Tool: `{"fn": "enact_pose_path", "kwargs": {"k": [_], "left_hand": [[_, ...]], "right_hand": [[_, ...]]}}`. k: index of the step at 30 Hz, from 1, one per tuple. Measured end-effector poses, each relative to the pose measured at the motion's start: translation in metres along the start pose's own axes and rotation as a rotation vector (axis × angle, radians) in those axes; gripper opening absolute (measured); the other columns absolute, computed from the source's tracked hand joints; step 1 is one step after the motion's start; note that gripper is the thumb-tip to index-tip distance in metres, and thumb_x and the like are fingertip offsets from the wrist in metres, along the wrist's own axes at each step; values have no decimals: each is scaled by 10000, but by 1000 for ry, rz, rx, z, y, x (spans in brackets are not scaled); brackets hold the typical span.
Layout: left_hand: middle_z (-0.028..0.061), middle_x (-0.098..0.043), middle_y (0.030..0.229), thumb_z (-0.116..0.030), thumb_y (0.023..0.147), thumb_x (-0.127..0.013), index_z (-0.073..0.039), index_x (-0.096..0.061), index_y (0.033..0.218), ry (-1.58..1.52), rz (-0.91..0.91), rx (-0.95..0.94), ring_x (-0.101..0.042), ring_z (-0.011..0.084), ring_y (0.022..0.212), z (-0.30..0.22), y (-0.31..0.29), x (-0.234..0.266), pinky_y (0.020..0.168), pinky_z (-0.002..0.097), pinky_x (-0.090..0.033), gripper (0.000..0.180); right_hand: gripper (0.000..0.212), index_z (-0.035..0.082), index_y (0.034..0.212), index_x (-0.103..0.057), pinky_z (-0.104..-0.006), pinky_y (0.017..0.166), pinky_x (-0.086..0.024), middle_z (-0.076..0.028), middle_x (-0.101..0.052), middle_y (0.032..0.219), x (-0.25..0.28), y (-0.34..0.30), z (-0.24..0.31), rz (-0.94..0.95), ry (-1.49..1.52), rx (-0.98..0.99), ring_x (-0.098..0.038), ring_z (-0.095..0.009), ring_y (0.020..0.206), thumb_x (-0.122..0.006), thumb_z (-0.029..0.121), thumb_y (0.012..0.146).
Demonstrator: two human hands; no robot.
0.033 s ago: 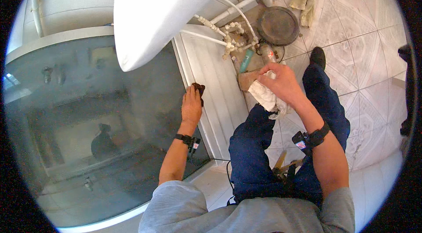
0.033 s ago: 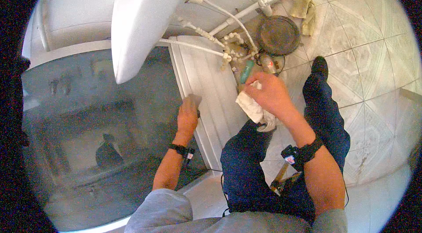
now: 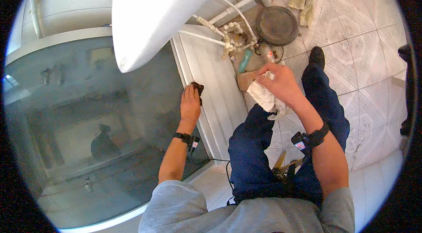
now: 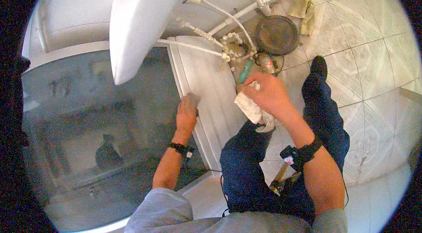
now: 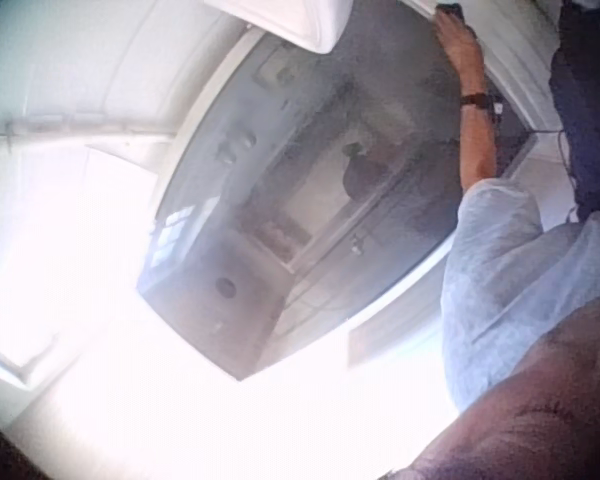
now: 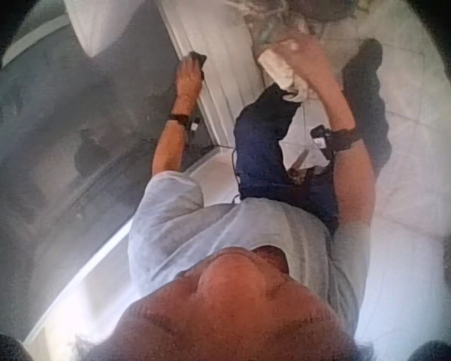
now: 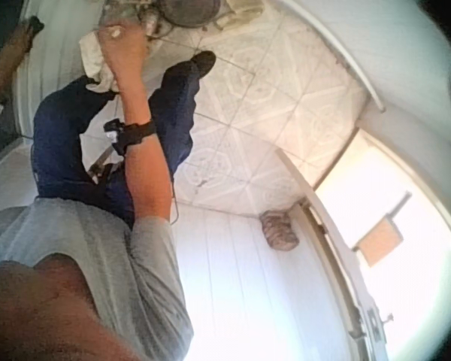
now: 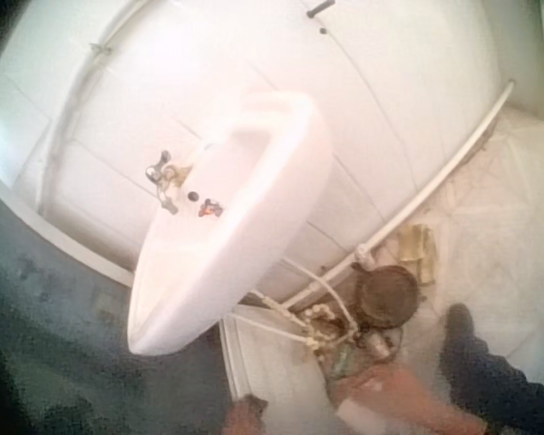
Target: The person walks through a hallway and enters a bathroom, then wipes the glass shower door and surrounding frame with a cloth. The person also wipes the wall and pipes near the sink.
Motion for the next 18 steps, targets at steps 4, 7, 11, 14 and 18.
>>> {"fn": "enact_pose_path", "kwargs": {"k": [4,7,11,14,18], "left_hand": [[179,-546,1404,-61,946,-583,46,-605,1320,-5,-17,98,-508,317,1328,23,52,-16,1099,412,-451,390],[182,-532,1435,-68,947,-593,48,-611,1318,68,-81,99,-499,325,1348,47,91,-17,1123,446,-430,389],[184,-501,1485,-63,935,-614,49,-597,1324,25,-162,94,-460,342,1404,61,112,-8,1135,484,-423,406],[187,-518,1452,-59,917,-640,54,-590,1322,-34,-88,150,-456,350,1402,53,95,-8,1138,480,-425,423],[190,-526,1417,-36,916,-620,57,-592,1308,-33,-93,110,-470,358,1376,21,44,-1,1134,452,-425,404]], "right_hand": [[298,111,936,-770,-440,746,-550,-163,-741,856,2,0,0,-3,-13,-32,-718,-338,809,-787,389,830],[284,108,925,-772,-443,742,-551,-159,-744,862,4,0,-1,-27,4,-24,-718,-336,799,-786,376,832],[252,73,926,-750,-423,748,-541,-154,-727,844,2,3,0,-7,4,31,-702,-297,793,-776,309,845],[203,17,936,-713,-358,771,-524,-128,-709,829,1,7,-2,4,-37,16,-670,-189,807,-740,210,880],[207,18,959,-719,-341,784,-523,-110,-728,890,1,6,-8,27,-51,-5,-665,-148,851,-729,214,895]]}}
Point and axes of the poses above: each hand's wrist, its own y-axis towards the middle knuckle, its own x-axis out of the back of the hand, z = x × y, the point moved 7 cm from there along y, towards the middle knuckle
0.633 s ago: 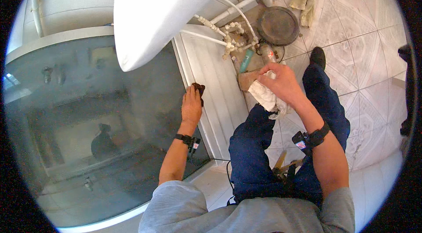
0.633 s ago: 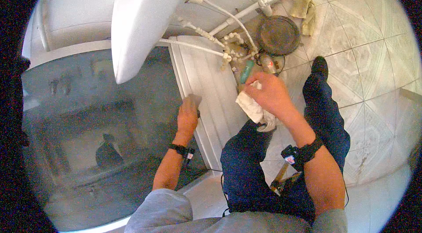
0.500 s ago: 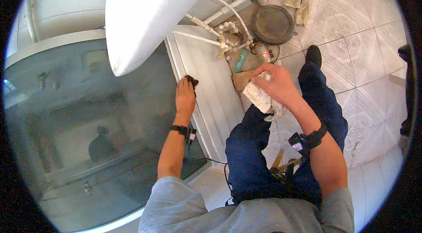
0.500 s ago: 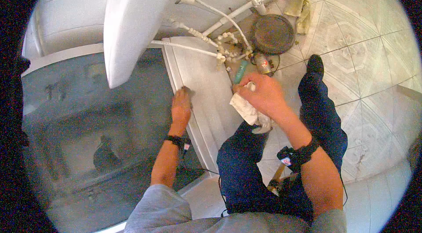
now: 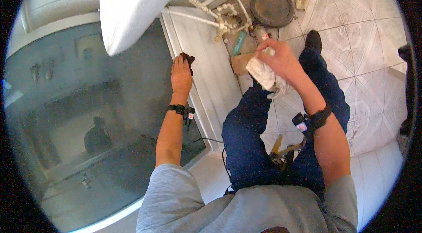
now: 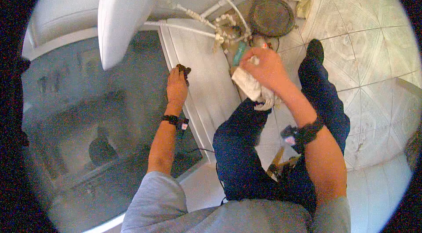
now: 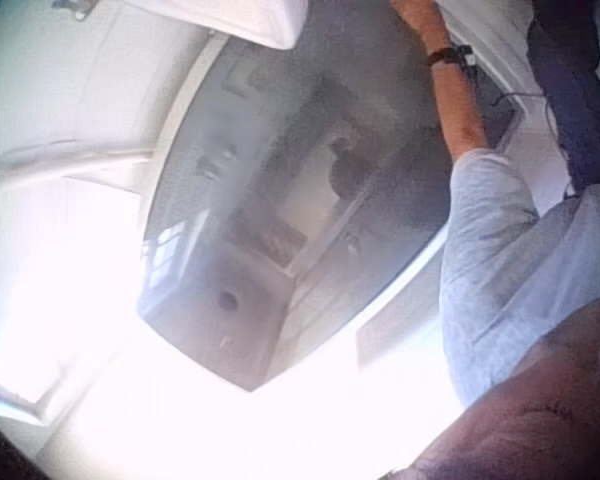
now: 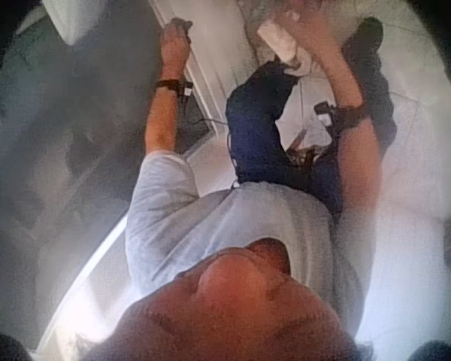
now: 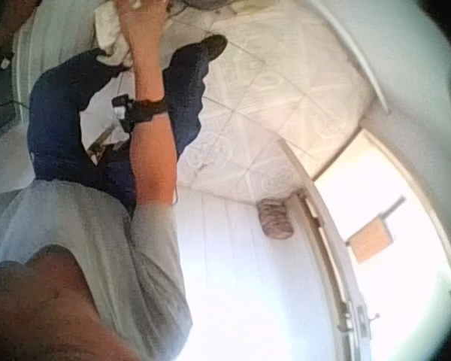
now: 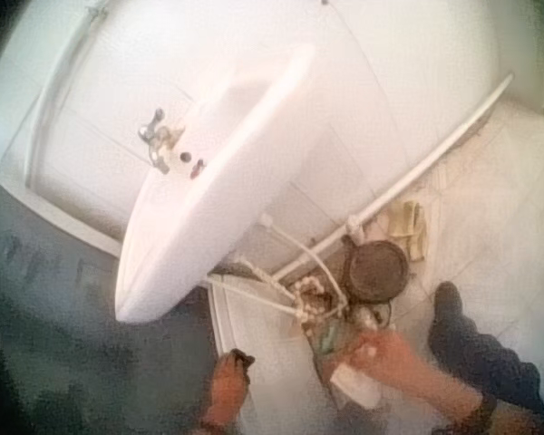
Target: The person walks through a hallway and enters a bathroom, then wipes the glass shower door and surrounding frame with a cloth. The person also wipes the wall and pipes near the sink.
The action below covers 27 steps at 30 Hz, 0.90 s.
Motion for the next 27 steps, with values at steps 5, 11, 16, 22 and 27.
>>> {"fn": "enact_pose_path", "kwargs": {"k": [5,11,16,22,27], "left_hand": [[223,-548,1395,-41,944,-554,71,-614,1273,-106,20,3,-490,376,1356,-34,-75,10,1124,459,-430,353],[201,-581,1399,16,837,-597,-31,-603,1310,-227,59,-32,-540,410,1310,-74,-159,33,1118,472,-440,476],[190,-576,1405,-2,839,-627,-51,-585,1327,-190,56,-81,-570,389,1265,-76,-162,30,1061,495,-464,493],[215,-535,1454,-63,928,-583,47,-595,1329,-61,196,-51,-479,352,1389,-53,-97,1,1144,500,-402,416],[205,-552,1395,-18,920,-597,32,-573,1313,-61,-56,8,-506,356,1353,-28,-31,15,1137,464,-422,397]], "right_hand": [[217,10,970,-716,-319,813,-513,-99,-725,910,1,-3,-4,-16,38,17,-649,-143,861,-729,215,901],[204,9,929,-717,-316,831,-506,-91,-723,904,2,-1,-10,-43,3,-19,-653,-155,861,-733,208,886],[304,80,961,-752,-427,859,-536,-194,-721,958,1,-2,-6,-30,49,34,-696,-359,931,-776,352,827],[314,77,954,-752,-445,859,-536,-203,-718,946,3,-3,-4,-21,56,36,-687,-378,925,-765,367,833],[233,32,933,-726,-360,799,-522,-122,-715,890,3,-3,-3,-34,-22,78,-663,-215,842,-739,258,877]]}}
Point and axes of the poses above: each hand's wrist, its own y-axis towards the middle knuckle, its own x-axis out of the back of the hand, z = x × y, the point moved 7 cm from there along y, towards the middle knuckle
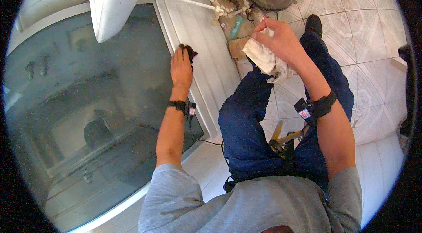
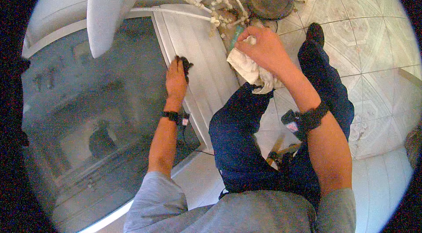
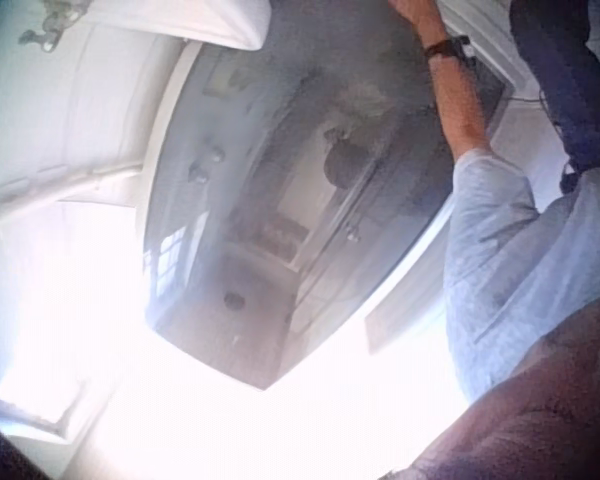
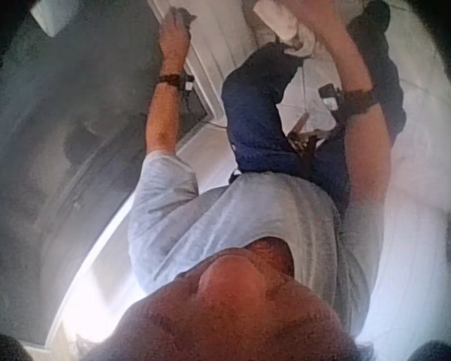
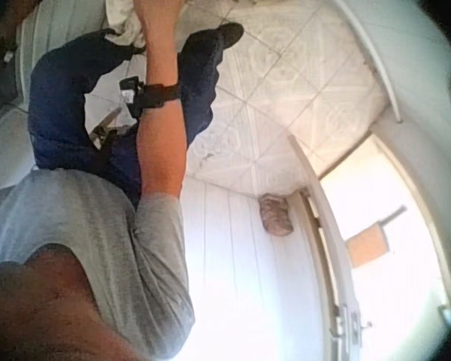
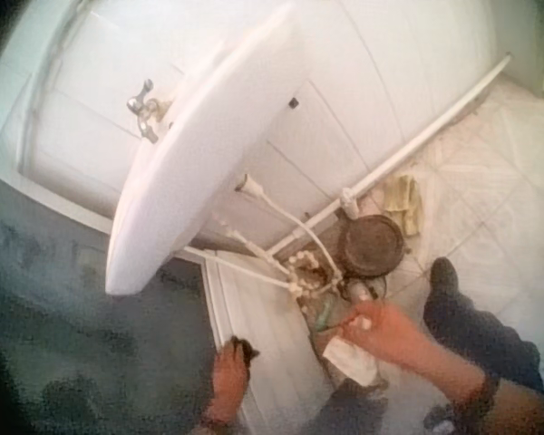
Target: The person walks through a hallway and enters a bathroom, then wipes the glass shower door and surrounding frame with a cloth. The person also wipes the wall and pipes near the sink.
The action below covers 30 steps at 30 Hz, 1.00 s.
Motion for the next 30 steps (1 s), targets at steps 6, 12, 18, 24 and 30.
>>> {"fn": "enact_pose_path", "kwargs": {"k": [6,12,18,24,30], "left_hand": [[199,-594,1337,-41,908,-625,33,-647,1152,0,76,-89,-542,353,1320,10,0,2,1111,477,-446,256],[219,-547,1422,-67,888,-628,50,-603,1293,-145,226,-21,-502,357,1355,-27,-78,12,1113,494,-430,422],[217,-496,1506,-41,879,-630,58,-576,1345,-177,315,40,-461,351,1413,-66,-158,36,1155,485,-393,480],[221,-527,1473,-12,876,-612,66,-587,1324,-126,249,-9,-489,364,1393,-73,-170,33,1129,495,-424,455],[193,-546,1455,-22,892,-603,40,-621,1277,-122,304,35,-514,337,1359,-38,-91,-10,1108,491,-436,390]], "right_hand": [[266,28,946,-737,-374,784,-535,-141,-719,877,-1,-2,0,8,111,-37,-684,-240,825,-747,284,871],[218,12,947,-704,-295,834,-497,-67,-708,897,0,-3,-1,50,104,-102,-631,-134,855,-729,223,900],[214,15,935,-702,-302,818,-506,-73,-712,907,3,-4,1,16,40,-44,-636,-138,851,-734,222,892],[284,58,954,-745,-385,804,-533,-150,-719,910,-2,-5,2,26,53,-21,-682,-262,864,-742,328,867],[303,83,955,-765,-427,795,-543,-186,-722,906,1,-4,-3,33,55,-62,-696,-321,851,-768,364,842]]}}
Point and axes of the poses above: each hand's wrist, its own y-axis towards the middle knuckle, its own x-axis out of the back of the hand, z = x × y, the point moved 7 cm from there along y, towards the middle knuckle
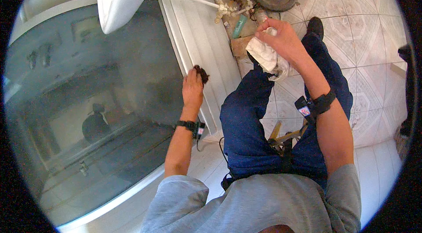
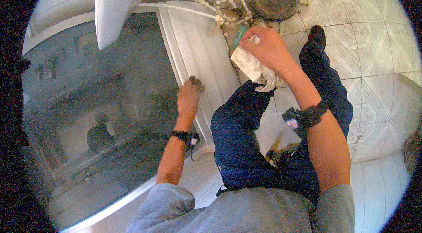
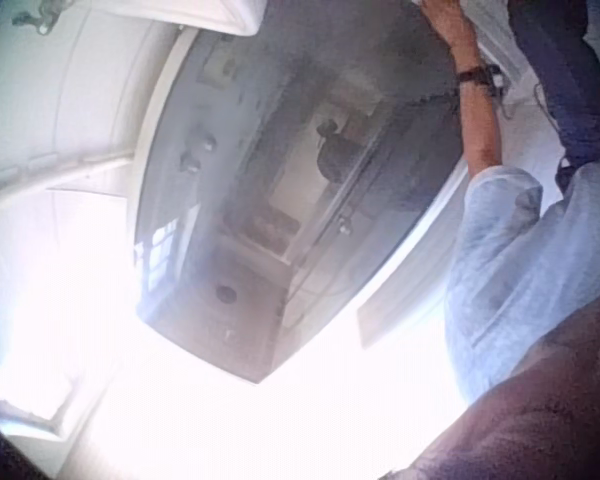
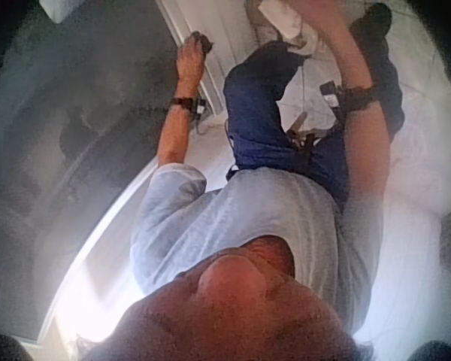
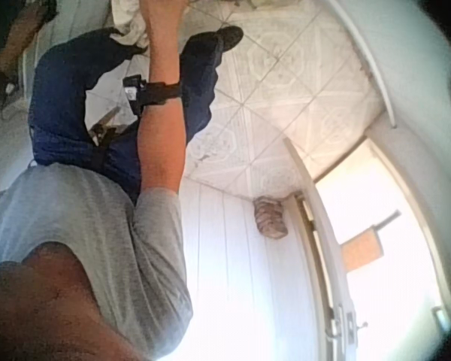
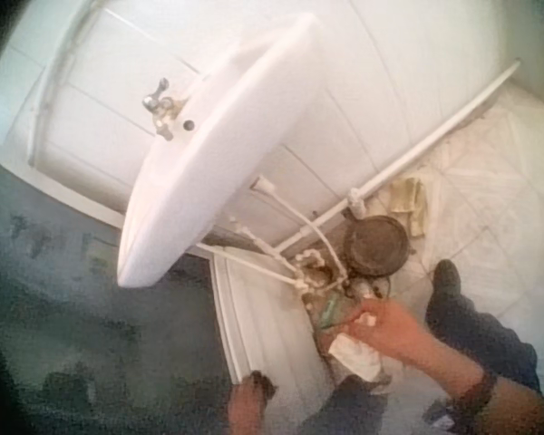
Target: The person walks through a hallway and enters a bathroom, then wipes the glass shower door and surrounding frame with a cloth. The person also wipes the wall and pipes near the sink.
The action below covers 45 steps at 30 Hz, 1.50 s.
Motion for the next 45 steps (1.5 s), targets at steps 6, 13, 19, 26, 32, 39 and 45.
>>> {"fn": "enact_pose_path", "kwargs": {"k": [6,13,19,26,32,39,45], "left_hand": [[157,-575,1410,-49,937,-596,11,-639,1269,274,-285,-75,-521,295,1351,26,71,44,1082,493,-467,341],[225,-528,1452,-41,932,-578,56,-599,1308,9,-172,-80,-497,391,1369,11,3,17,1079,486,-471,389],[203,-517,1479,-9,889,-589,-10,-570,1371,-52,-67,-25,-489,382,1379,-30,-86,5,1144,471,-420,482],[220,-469,1529,-35,906,-606,62,-548,1376,57,10,-61,-464,376,1412,-43,-111,5,1147,483,-421,484],[206,-513,1482,-6,889,-609,64,-552,1372,-98,-6,-25,-497,377,1373,-22,-55,-6,1135,483,-433,491],[165,-532,1459,-71,967,-569,4,-588,1346,151,-170,2,-493,327,1370,18,38,17,1126,497,-429,387],[165,-571,1374,-86,937,-595,6,-654,1237,181,-206,29,-533,340,1303,24,43,59,1060,510,-464,319]], "right_hand": [[284,79,941,-771,-424,778,-550,-180,-734,895,2,-2,-1,-33,35,25,-713,-319,828,-778,342,834],[293,57,934,-766,-424,781,-550,-183,-732,891,2,1,1,-53,64,74,-714,-325,829,-772,332,831],[209,19,958,-716,-303,770,-510,-62,-712,881,3,-6,6,5,38,23,-636,-121,825,-724,221,902],[331,51,946,-757,-418,790,-544,-182,-728,909,7,-11,7,-25,64,13,-710,-328,850,-765,360,830],[315,63,932,-760,-414,782,-541,-174,-728,908,12,-12,5,-24,57,11,-707,-318,849,-768,360,828],[271,57,941,-760,-408,771,-542,-166,-721,857,11,-13,-1,-31,74,4,-701,-292,806,-774,305,833],[280,46,952,-761,-407,774,-549,-172,-720,845,12,-11,3,-44,80,90,-708,-289,802,-767,307,849]]}}
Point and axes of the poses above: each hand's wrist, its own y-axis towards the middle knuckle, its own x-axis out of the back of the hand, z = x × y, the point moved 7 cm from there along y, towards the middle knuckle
